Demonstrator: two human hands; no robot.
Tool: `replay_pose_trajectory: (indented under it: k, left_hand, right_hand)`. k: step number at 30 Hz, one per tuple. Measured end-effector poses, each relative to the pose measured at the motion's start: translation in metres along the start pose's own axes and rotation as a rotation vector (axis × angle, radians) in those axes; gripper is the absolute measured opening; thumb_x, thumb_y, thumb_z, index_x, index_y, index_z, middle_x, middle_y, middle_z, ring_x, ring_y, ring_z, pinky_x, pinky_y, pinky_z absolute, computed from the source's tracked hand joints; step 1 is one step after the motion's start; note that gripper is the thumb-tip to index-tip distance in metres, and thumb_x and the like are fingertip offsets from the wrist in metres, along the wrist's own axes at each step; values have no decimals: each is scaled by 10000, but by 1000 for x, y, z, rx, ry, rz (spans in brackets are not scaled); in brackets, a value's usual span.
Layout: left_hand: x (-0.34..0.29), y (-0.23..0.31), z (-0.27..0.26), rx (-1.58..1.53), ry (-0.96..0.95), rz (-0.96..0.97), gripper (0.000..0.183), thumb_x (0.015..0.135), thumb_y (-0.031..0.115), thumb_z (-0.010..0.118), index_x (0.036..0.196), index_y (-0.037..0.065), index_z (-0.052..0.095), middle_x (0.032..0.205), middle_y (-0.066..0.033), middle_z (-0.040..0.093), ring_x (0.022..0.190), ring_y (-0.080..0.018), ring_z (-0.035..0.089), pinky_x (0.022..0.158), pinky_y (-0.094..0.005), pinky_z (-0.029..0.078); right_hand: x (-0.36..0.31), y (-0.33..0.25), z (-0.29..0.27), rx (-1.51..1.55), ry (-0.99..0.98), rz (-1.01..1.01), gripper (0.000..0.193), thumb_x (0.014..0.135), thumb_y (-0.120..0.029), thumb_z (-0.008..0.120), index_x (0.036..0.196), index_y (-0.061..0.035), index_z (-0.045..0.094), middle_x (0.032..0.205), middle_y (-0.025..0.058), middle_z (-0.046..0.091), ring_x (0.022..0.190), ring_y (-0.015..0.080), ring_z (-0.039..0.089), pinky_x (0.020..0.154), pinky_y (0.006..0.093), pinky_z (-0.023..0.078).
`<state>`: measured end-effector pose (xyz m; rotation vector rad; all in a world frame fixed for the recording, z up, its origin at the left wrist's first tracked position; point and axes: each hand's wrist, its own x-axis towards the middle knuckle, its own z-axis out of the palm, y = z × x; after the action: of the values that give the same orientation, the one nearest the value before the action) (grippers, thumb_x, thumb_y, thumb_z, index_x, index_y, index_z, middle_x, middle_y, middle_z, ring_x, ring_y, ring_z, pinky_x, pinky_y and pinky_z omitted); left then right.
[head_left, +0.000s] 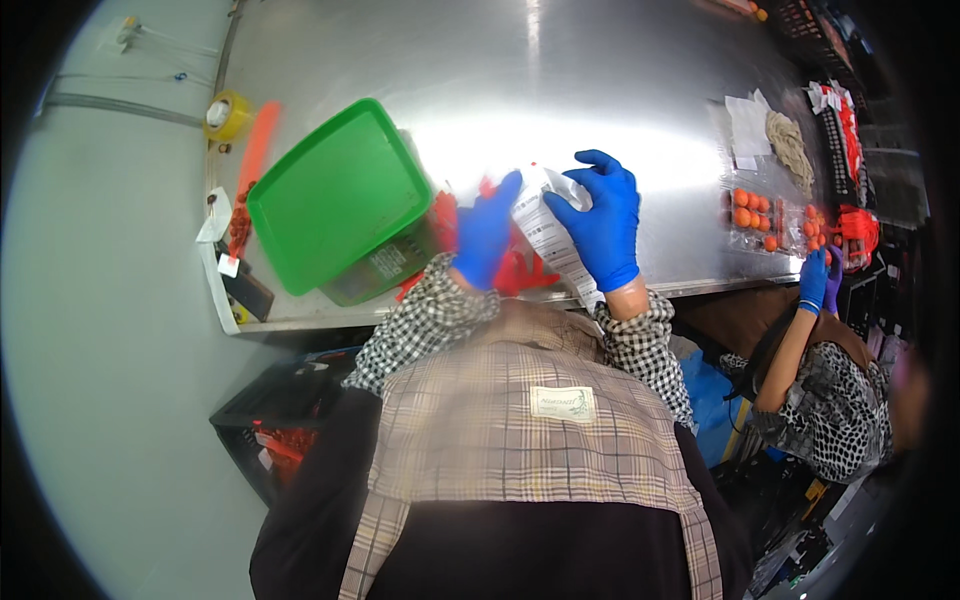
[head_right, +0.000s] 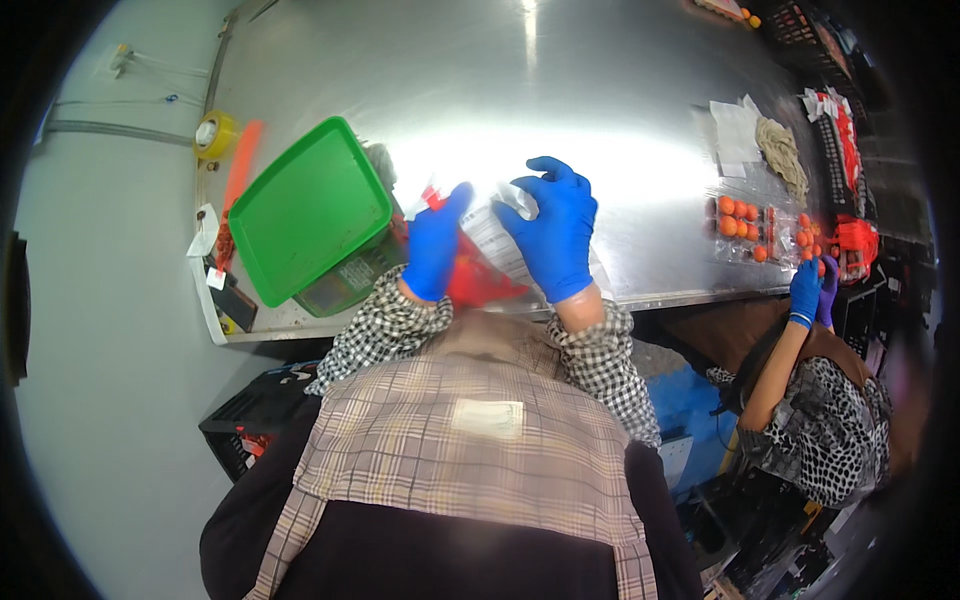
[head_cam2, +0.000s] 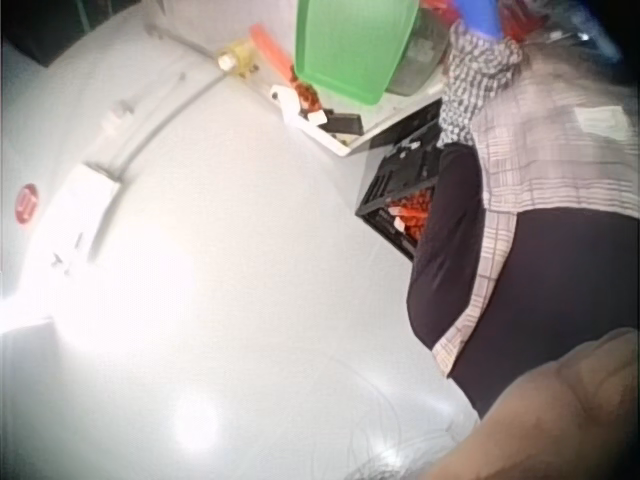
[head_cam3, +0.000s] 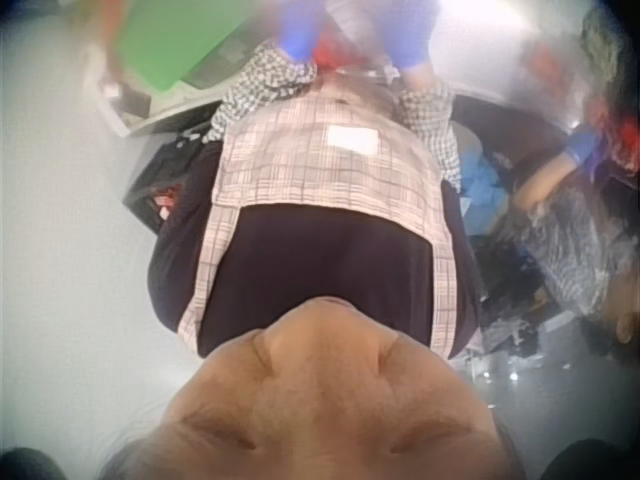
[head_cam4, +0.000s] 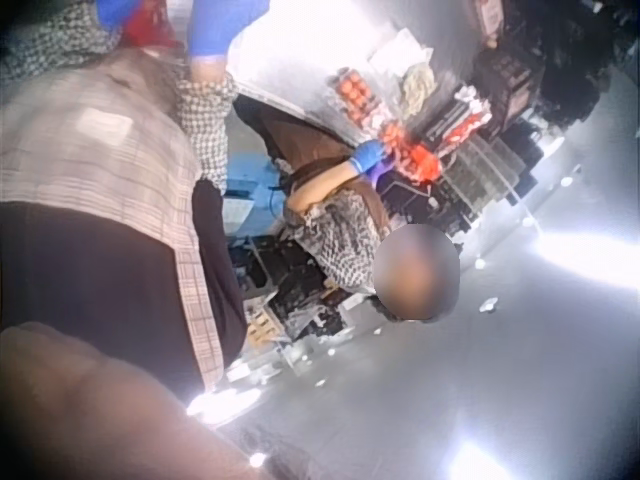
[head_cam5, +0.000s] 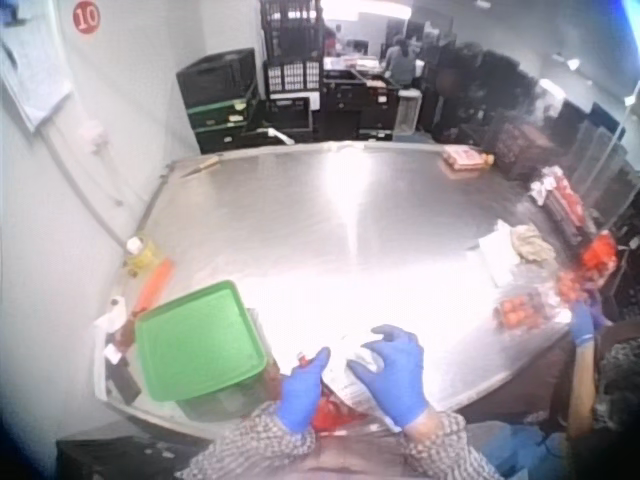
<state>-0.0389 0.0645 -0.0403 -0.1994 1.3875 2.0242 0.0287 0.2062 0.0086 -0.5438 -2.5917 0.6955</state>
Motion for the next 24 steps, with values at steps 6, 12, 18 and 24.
replay_pose_trajectory:
  k: [6,12,18,24]
  left_hand:
    - [16,-34,-14,415,54,403,313,988,49,545,1282,-44,597,1199,-100,664,1053,-162,642,912,-281,513]
    - [-2,7,4,136,-9,377,222,962,43,598,1151,-55,662,1082,-89,694,974,-145,651,854,-282,527]
    - [-5,11,15,-96,97,207,211,948,48,629,1128,-58,660,1037,-63,684,922,-122,634,810,-264,520]
    - [-1,3,14,239,-6,449,354,996,277,597,1234,15,598,1006,-43,656,876,-136,641,729,-257,537]
  right_hand:
    - [10,8,-5,687,-459,379,440,755,-250,826,1121,-58,676,1001,105,720,874,207,691,790,333,551]
    - [27,24,-4,489,-660,351,368,782,-160,803,1096,-11,679,975,100,719,819,154,667,756,290,533]
    - [17,20,-2,636,-538,275,348,797,-156,791,1095,-7,692,968,78,716,875,148,660,783,279,528]
    - [15,27,2,724,-645,440,315,815,-263,779,1030,-36,742,805,63,709,687,140,637,663,275,523]
